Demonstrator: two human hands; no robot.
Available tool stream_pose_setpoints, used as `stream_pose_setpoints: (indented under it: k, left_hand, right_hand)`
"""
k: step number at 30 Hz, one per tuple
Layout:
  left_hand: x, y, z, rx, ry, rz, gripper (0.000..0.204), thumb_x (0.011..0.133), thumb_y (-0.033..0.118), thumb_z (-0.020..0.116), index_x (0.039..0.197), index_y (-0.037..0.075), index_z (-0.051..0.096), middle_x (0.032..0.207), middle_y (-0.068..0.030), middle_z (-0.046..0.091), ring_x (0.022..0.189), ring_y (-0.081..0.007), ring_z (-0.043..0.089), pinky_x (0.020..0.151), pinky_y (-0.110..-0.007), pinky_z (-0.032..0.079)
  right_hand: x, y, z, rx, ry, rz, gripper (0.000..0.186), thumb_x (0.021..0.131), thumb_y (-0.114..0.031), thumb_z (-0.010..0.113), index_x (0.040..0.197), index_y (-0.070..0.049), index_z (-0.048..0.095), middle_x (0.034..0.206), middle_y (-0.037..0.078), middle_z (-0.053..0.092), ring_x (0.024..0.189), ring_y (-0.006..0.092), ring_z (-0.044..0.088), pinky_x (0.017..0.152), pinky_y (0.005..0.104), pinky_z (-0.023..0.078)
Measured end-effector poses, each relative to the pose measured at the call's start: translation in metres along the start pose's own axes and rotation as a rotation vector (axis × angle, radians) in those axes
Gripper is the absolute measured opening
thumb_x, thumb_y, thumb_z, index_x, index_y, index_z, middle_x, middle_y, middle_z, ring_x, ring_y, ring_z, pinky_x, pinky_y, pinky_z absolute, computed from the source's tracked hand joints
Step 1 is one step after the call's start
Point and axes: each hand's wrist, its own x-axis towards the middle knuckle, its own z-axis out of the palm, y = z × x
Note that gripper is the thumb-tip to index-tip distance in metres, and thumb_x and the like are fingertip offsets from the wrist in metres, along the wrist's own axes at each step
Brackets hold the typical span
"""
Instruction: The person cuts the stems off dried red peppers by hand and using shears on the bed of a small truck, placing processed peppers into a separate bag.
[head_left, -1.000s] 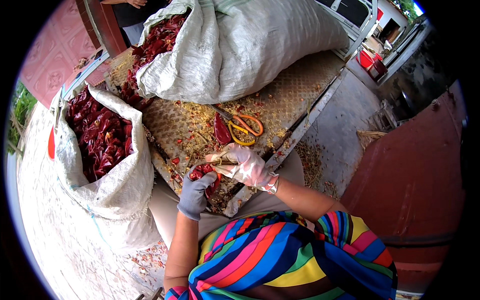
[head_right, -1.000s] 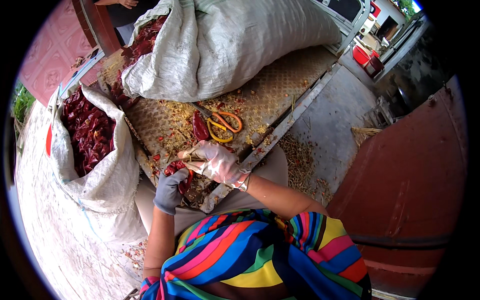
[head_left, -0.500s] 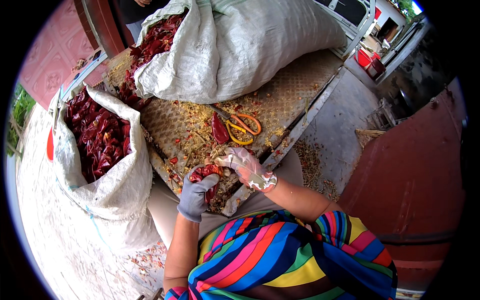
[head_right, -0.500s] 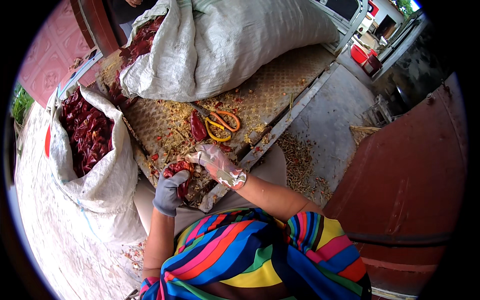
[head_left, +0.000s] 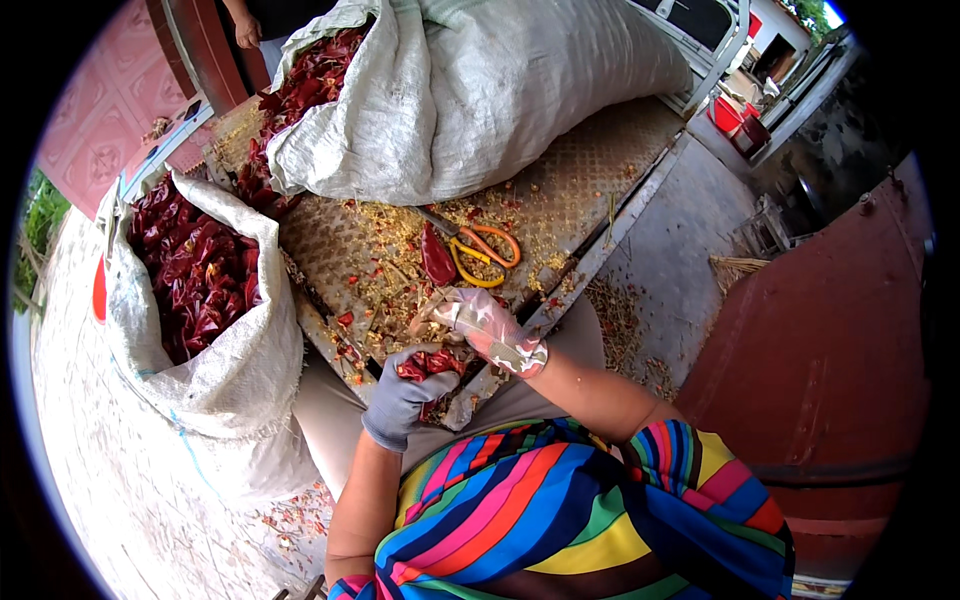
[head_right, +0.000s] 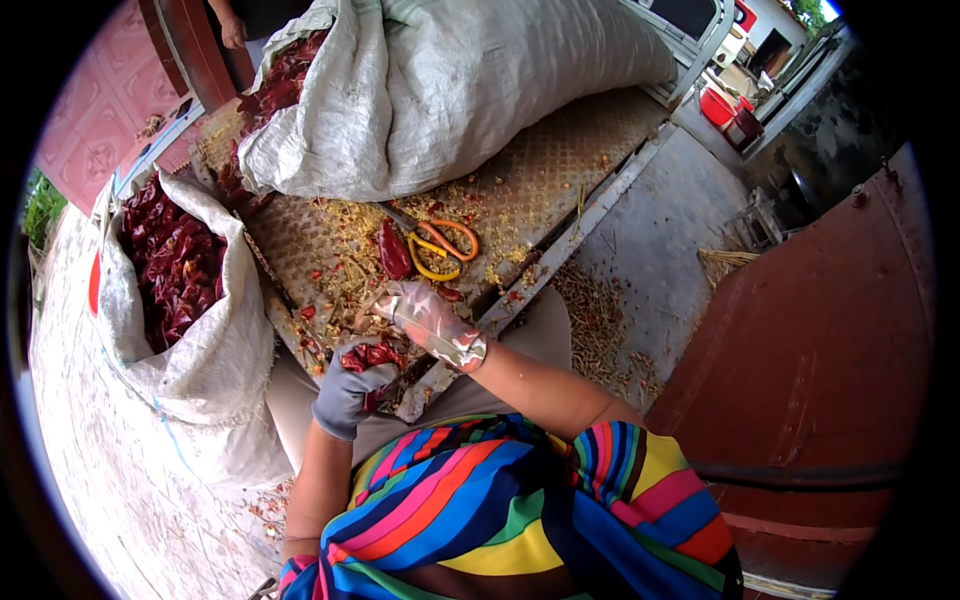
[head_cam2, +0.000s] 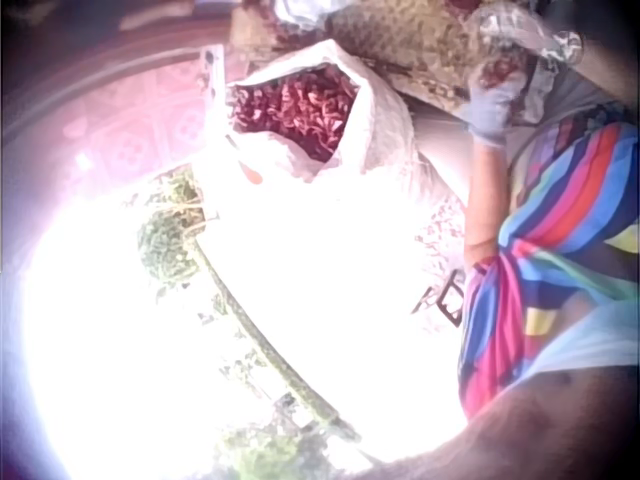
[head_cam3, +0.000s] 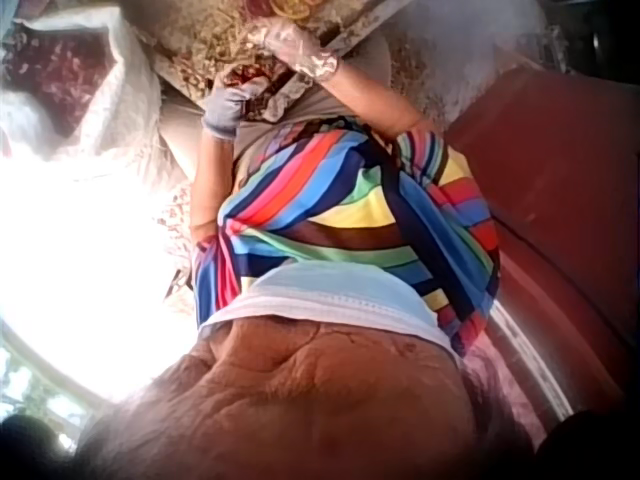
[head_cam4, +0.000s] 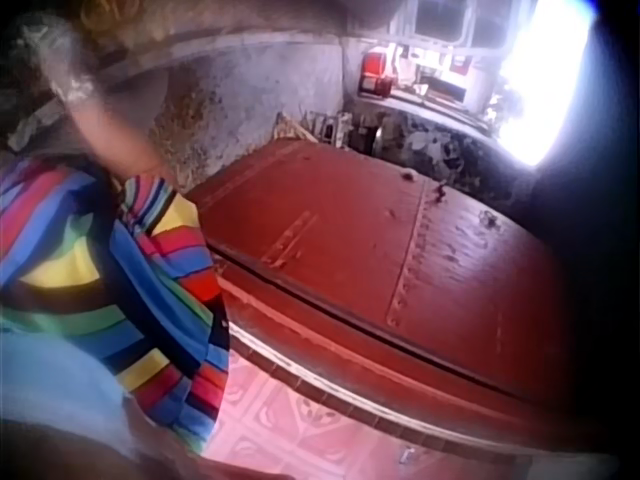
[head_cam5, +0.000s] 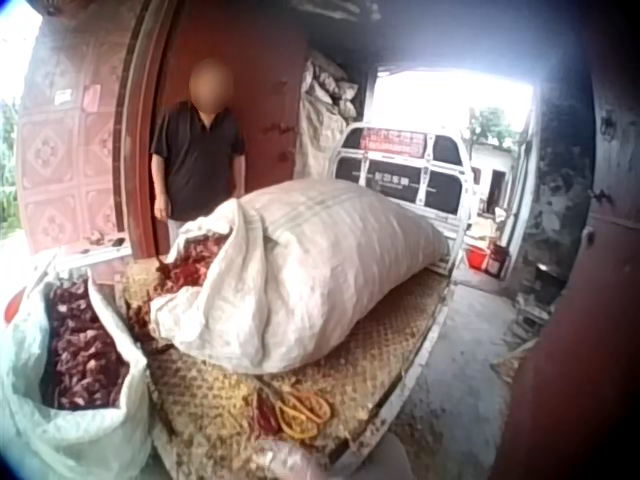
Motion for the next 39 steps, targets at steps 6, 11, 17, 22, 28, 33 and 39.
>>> stream_pose_setpoints:
  k: [6,11,17,22,28,33,39]
  left_hand:
    - [-0.001,-0.004,-0.014,-0.494,0.197,0.089,0.040,0.073,-0.002,0.068,0.111,0.000,0.055,0.089,-0.0062,0.063,0.077,-0.0177,0.063,0.071,-0.031,0.054]
    - [-0.012,0.042,-0.027,-0.339,0.195,0.334,0.049,0.073,0.000,0.067,0.119,0.000,0.050,0.098,-0.0085,0.062,0.081,-0.0165,0.061,0.071,-0.030,0.052]
    - [-0.034,0.158,-0.072,0.703,0.660,0.770,0.034,0.075,0.007,0.071,0.106,-0.004,0.061,0.088,-0.0029,0.064,0.074,-0.0086,0.057,0.072,-0.023,0.048]
    - [-0.034,0.228,-0.153,1.548,0.895,0.596,0.040,0.074,0.015,0.070,0.112,0.008,0.060,0.113,-0.0153,0.057,0.103,-0.0312,0.057,0.091,-0.036,0.045]
    - [-0.035,0.212,-0.162,1.883,0.834,0.353,0.052,0.079,0.029,0.066,0.126,0.012,0.050,0.128,-0.0112,0.050,0.116,-0.0316,0.049,0.096,-0.042,0.040]
    - [-0.026,0.199,-0.152,1.829,0.748,0.347,0.045,0.086,0.028,0.059,0.127,0.010,0.051,0.130,-0.0155,0.049,0.119,-0.0331,0.047,0.098,-0.041,0.038]
    - [-0.029,0.191,-0.135,1.829,0.728,0.555,0.038,0.086,0.017,0.057,0.123,0.006,0.054,0.129,-0.0165,0.051,0.118,-0.0328,0.049,0.099,-0.040,0.038]
  right_hand:
    - [0.001,-0.034,-0.013,0.813,-0.113,0.187,0.031,0.089,-0.030,0.051,0.106,-0.005,0.059,0.099,0.003,0.064,0.083,0.0114,0.057,0.065,0.0263,0.045]
    - [-0.006,-0.037,-0.044,-0.058,-0.077,0.169,0.020,0.088,-0.019,0.057,0.097,-0.002,0.063,0.086,0.005,0.065,0.068,0.0109,0.051,0.062,0.0249,0.042]
    - [-0.021,-0.063,-0.084,-0.733,0.010,0.148,0.017,0.084,-0.019,0.064,0.091,-0.004,0.062,0.072,0.011,0.059,0.066,0.0200,0.056,0.061,0.0336,0.045]
    - [-0.043,-0.060,-0.148,-1.548,0.012,0.416,0.024,0.075,-0.014,0.064,0.099,-0.011,0.063,0.092,0.010,0.061,0.087,0.0258,0.059,0.070,0.0389,0.047]
    - [-0.055,-0.053,-0.172,-1.709,0.122,0.255,0.032,0.073,-0.009,0.061,0.104,-0.014,0.063,0.086,0.009,0.060,0.083,0.0268,0.060,0.069,0.0388,0.048]
    - [-0.020,-0.041,-0.113,-1.516,0.010,0.039,0.034,0.075,-0.006,0.058,0.107,-0.015,0.063,0.075,0.008,0.060,0.075,0.0257,0.062,0.065,0.0361,0.049]
    - [0.005,-0.062,-0.074,-1.343,-0.238,0.271,0.047,0.083,-0.024,0.058,0.130,-0.018,0.052,0.080,0.013,0.063,0.078,0.0301,0.063,0.069,0.0403,0.049]
